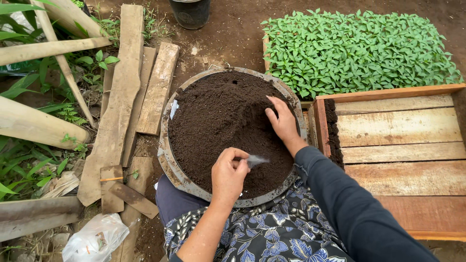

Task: The person scoops soil from a basin on their lap, fills small plastic seedling pouches by hand, and places the filled pouches into a wooden tray. The person repeats this process continuously, handling the soil and pouches directly without tools.

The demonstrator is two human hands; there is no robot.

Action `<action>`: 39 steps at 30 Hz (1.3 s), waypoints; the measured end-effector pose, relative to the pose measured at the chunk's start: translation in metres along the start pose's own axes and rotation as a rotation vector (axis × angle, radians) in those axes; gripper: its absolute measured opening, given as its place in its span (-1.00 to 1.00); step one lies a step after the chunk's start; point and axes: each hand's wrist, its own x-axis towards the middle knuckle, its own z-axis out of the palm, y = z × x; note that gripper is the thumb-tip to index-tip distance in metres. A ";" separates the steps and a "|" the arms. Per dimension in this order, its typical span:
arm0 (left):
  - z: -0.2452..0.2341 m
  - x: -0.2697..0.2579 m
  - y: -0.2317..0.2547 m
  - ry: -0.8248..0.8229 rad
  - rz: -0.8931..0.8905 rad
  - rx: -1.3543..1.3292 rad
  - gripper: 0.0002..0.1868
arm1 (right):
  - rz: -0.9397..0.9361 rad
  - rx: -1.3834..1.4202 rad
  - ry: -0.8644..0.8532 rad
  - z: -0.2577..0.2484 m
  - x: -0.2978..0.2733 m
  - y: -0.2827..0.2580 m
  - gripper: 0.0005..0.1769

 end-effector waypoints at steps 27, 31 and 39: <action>0.044 0.021 0.012 -0.393 0.082 0.582 -0.67 | 0.234 1.140 -0.237 -0.053 -0.027 -0.098 -0.68; 0.044 0.021 0.010 -0.381 0.054 0.574 -0.65 | 0.161 0.776 -0.476 -0.108 -0.031 -0.143 -0.66; 0.038 0.025 0.006 -0.308 0.085 0.547 -0.71 | -0.658 -0.597 -0.469 -0.090 -0.060 -0.092 -0.76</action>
